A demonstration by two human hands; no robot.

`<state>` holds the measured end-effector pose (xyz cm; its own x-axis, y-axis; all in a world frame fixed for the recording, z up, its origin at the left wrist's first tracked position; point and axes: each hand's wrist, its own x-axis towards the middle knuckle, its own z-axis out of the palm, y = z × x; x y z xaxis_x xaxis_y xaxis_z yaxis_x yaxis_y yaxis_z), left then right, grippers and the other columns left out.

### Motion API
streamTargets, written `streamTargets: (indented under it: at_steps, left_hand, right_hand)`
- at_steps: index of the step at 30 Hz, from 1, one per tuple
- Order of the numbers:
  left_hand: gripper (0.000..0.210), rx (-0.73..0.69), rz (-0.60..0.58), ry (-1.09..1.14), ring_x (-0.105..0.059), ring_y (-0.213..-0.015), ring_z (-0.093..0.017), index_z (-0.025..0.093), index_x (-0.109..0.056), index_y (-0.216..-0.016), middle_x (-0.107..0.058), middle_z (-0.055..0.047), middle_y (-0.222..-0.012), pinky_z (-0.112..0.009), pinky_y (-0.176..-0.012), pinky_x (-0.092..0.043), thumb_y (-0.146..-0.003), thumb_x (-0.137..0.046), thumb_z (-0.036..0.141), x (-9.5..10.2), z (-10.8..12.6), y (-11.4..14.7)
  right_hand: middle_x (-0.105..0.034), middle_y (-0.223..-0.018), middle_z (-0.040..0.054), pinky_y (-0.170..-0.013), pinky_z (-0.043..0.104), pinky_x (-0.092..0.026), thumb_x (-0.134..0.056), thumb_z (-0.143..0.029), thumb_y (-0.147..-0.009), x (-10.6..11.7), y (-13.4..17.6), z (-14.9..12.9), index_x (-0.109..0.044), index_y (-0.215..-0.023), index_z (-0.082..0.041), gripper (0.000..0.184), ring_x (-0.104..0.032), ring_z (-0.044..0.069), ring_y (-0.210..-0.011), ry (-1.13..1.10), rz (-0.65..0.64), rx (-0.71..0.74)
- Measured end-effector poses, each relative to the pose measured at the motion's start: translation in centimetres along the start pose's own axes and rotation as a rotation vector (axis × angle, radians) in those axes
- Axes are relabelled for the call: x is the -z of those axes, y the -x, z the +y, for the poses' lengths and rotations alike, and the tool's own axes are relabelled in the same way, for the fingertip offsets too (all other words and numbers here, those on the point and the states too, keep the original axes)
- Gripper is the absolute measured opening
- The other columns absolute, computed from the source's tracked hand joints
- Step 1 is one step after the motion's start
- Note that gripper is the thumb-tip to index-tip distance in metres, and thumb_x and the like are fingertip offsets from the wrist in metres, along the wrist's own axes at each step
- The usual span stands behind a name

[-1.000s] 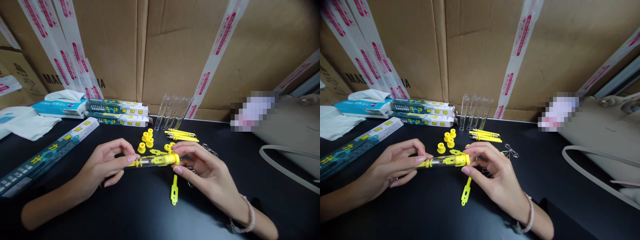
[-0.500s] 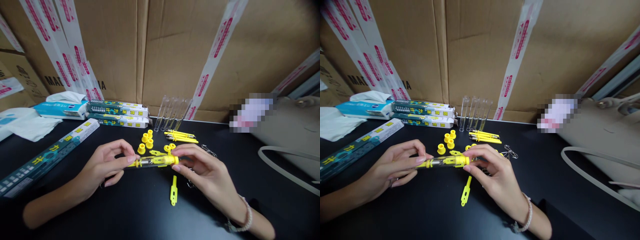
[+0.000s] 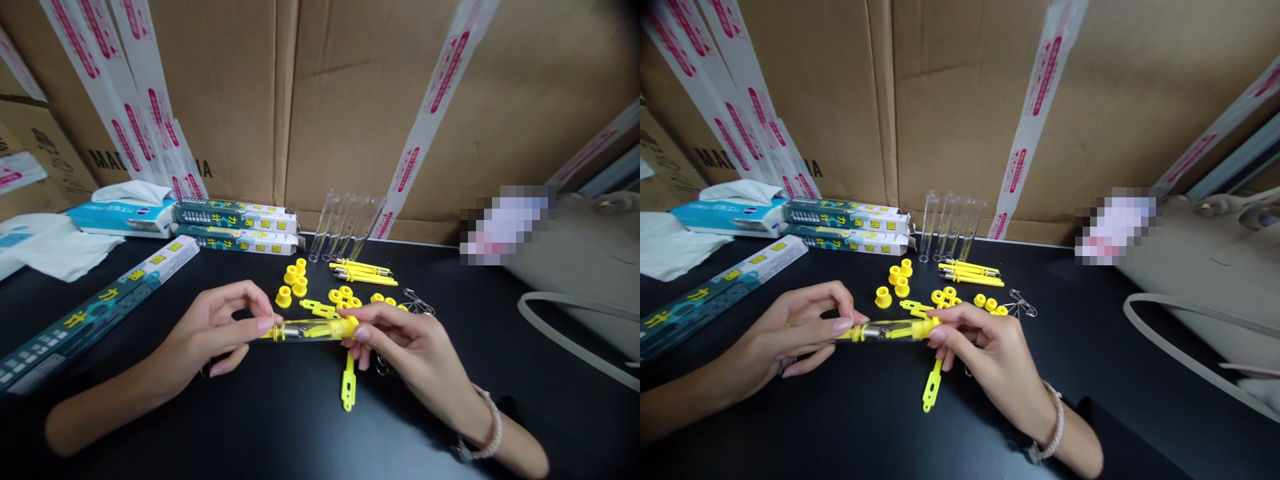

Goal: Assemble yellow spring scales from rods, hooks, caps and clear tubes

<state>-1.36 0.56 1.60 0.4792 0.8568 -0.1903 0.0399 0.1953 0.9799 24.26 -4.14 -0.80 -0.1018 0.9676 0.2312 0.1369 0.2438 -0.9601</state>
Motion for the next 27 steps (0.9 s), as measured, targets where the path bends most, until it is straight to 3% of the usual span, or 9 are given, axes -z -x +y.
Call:
streamTargets:
  at_steps: [7,20,27]
  left_hand:
    - [0.027,-0.016,0.006,-0.019,-0.035,-0.032,0.002,0.014,-0.059,-0.078,-0.070,-0.008,-0.088,-0.016,-0.035,-0.007,-0.082,-0.074,0.037,-0.11,-0.09,0.06]
    - [0.031,0.007,0.041,0.028,-0.038,-0.033,0.003,0.014,-0.055,-0.077,-0.072,-0.011,-0.092,-0.014,-0.035,-0.010,-0.079,-0.076,0.037,-0.59,-0.31,0.51]
    - [0.029,-0.040,0.053,0.011,-0.038,-0.032,0.003,0.014,-0.055,-0.076,-0.073,-0.007,-0.088,-0.015,-0.037,-0.014,-0.079,-0.076,0.034,-0.62,-0.46,0.53]
  right_hand:
    - [-0.072,-0.067,0.0048,-0.049,0.022,-0.057,-0.068,-0.042,-0.090,-0.08,0.03,0.22,-0.070,-0.081,-0.015,0.029,-0.067,0.013,-0.050,-0.048,-0.055,-0.083]
    - [-0.074,-0.069,0.0056,-0.049,0.022,-0.058,-0.071,-0.036,-0.089,-0.45,0.20,0.24,-0.072,-0.088,-0.014,0.022,-0.068,0.013,-0.050,-0.112,-0.041,-0.068]
    - [-0.072,-0.067,0.0034,-0.054,0.023,-0.059,-0.073,-0.034,-0.088,-0.91,0.35,0.08,-0.070,-0.080,-0.016,0.020,-0.070,0.014,-0.052,-0.093,-0.035,-0.051]
